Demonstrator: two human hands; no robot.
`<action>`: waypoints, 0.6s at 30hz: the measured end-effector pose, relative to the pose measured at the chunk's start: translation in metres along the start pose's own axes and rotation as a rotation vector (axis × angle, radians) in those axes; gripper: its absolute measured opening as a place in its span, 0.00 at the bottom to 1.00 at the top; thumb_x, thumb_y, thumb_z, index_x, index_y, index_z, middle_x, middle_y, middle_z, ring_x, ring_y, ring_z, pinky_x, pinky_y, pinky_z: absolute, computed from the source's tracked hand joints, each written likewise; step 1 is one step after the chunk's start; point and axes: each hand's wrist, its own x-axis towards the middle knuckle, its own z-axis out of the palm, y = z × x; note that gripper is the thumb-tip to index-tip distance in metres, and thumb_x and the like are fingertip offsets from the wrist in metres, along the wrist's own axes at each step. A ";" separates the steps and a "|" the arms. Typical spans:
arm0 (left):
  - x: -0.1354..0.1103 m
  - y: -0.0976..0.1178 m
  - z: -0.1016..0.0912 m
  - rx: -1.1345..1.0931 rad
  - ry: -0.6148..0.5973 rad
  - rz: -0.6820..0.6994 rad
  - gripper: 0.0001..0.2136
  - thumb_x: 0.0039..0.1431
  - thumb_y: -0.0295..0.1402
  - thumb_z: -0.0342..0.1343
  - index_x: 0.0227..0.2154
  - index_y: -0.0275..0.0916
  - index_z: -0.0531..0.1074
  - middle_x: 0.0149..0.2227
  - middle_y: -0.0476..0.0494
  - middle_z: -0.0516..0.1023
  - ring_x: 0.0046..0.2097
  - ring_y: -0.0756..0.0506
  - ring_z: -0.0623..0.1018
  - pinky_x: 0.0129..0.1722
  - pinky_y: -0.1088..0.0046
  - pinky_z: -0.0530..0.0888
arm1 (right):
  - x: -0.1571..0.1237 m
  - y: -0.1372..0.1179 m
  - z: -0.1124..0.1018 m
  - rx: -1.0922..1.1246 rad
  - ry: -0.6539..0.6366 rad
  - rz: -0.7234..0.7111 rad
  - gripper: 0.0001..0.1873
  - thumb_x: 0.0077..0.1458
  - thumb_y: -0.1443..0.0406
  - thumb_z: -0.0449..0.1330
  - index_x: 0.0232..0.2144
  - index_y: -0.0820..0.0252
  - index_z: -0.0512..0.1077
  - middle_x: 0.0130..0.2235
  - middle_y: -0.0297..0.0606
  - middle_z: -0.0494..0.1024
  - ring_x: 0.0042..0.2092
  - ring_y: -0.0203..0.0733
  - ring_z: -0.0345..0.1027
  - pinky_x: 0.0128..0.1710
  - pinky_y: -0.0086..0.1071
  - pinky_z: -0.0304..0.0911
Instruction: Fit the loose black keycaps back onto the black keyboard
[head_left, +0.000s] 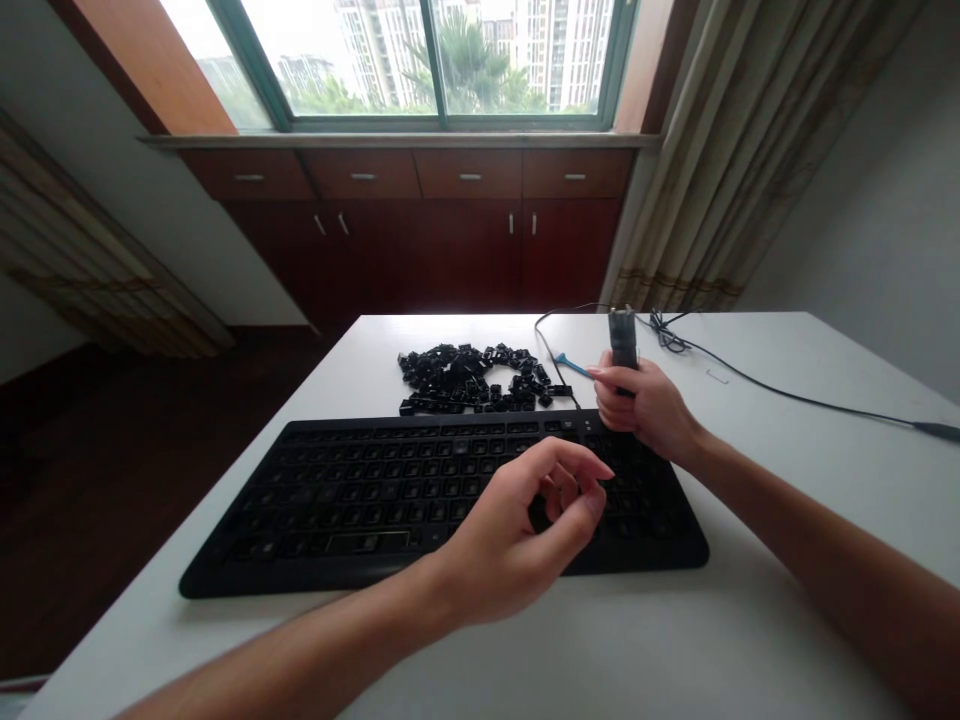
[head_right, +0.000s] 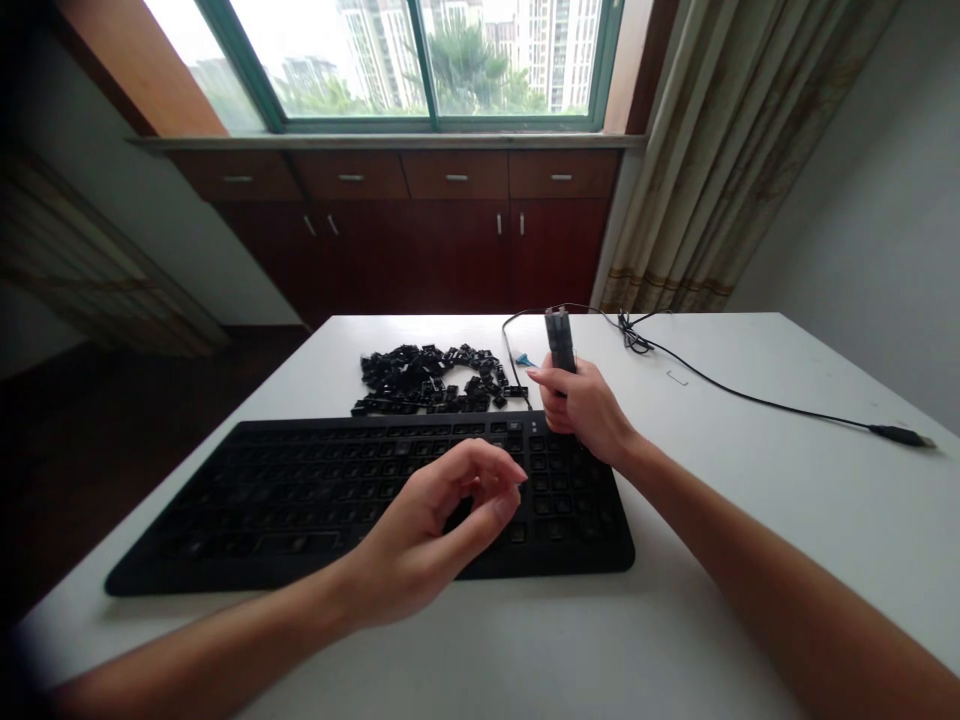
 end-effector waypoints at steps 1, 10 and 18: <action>0.000 0.000 0.000 0.002 0.000 0.002 0.08 0.67 0.34 0.53 0.45 0.37 0.70 0.33 0.48 0.70 0.34 0.50 0.68 0.36 0.72 0.68 | -0.001 0.000 -0.001 0.027 -0.008 -0.014 0.18 0.55 0.64 0.63 0.22 0.56 0.58 0.15 0.21 0.52 0.16 0.28 0.39 0.15 0.26 0.37; -0.001 -0.001 -0.001 -0.011 -0.006 0.000 0.08 0.68 0.35 0.53 0.45 0.37 0.70 0.33 0.47 0.70 0.35 0.49 0.69 0.36 0.72 0.68 | -0.003 0.000 -0.007 0.110 0.025 -0.087 0.17 0.55 0.63 0.61 0.23 0.55 0.55 0.14 0.20 0.49 0.16 0.29 0.37 0.15 0.26 0.38; -0.001 -0.001 0.000 -0.008 -0.014 -0.003 0.08 0.68 0.35 0.53 0.45 0.37 0.70 0.32 0.48 0.69 0.34 0.50 0.68 0.35 0.72 0.68 | -0.005 0.003 -0.005 0.030 0.065 -0.109 0.18 0.55 0.63 0.62 0.22 0.54 0.56 0.14 0.20 0.51 0.16 0.29 0.39 0.15 0.27 0.39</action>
